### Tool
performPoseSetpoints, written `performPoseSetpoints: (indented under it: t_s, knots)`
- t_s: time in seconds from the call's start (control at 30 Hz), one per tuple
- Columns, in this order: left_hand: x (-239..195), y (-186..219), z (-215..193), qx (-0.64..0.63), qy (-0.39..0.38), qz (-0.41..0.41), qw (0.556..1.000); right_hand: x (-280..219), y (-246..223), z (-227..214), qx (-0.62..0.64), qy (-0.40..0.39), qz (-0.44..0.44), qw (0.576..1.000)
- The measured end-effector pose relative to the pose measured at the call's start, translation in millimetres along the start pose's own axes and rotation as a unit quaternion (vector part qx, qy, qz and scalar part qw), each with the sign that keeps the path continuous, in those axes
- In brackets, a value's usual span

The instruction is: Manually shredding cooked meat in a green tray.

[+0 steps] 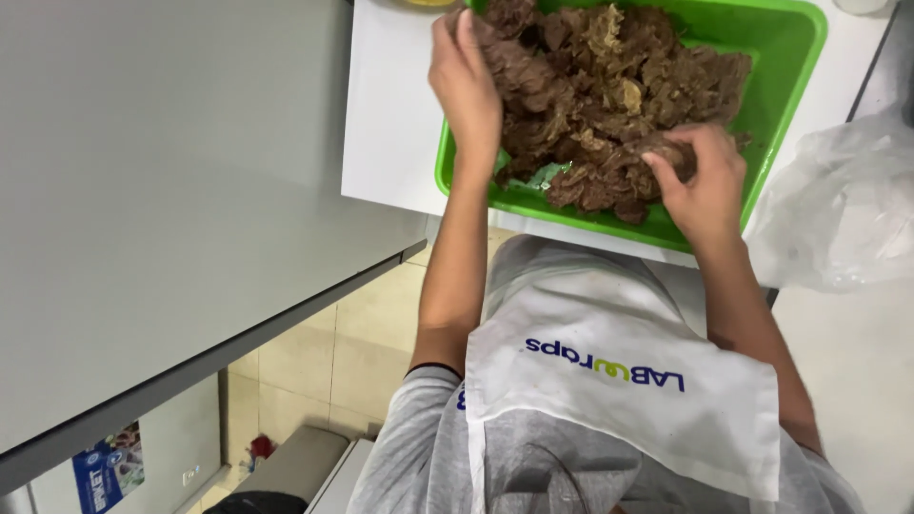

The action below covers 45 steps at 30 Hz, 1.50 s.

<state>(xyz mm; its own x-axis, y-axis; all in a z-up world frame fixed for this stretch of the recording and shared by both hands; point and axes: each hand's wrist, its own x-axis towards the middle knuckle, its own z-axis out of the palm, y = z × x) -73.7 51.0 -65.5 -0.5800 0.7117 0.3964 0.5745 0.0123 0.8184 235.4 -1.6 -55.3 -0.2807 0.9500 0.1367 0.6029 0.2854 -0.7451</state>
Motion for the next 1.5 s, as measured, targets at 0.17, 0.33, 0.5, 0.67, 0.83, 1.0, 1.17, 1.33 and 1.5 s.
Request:
performPoseSetpoints:
  t_s: [0.17, 0.33, 0.5, 0.67, 0.83, 1.0, 1.17, 1.33, 1.5]
  knots:
    - [-26, 15, 20, -0.033, -0.101, -0.109, 0.988, 31, -40, 6, -0.097, -0.003, -0.136, 0.986]
    - [-54, 51, 28, -0.120, -0.200, -0.183, 0.955, 59, -97, 9, -0.064, 0.017, -0.216, 0.974]
    - [-72, 33, 52, -0.343, -0.244, -0.177, 0.890, 55, -41, 15, -0.003, -0.014, -0.120, 0.993]
    - [-62, 56, 41, -0.269, -0.342, -0.032, 0.900, 52, -9, -5, 0.006, -0.083, -0.060, 0.995]
    - [-68, 59, 51, -0.187, -0.366, 0.029, 0.911, 53, -27, -18, 0.034, -0.168, 0.125, 0.977]
    - [-77, 79, 45, -0.139, -0.300, 0.028, 0.943, 44, -26, -5, 0.027, -0.084, 0.110, 0.990]
    - [-92, 73, 57, -0.041, -0.194, 0.160, 0.967, 33, -10, 14, 0.134, 0.011, 0.040, 0.990]
    - [-92, 32, 75, 0.070, -0.281, 0.050, 0.956, 32, 7, 10, 0.085, 0.052, 0.108, 0.989]
    - [-64, 14, 53, 0.016, -0.254, -0.012, 0.967, 25, 29, -13, 0.321, 0.065, 0.129, 0.936]
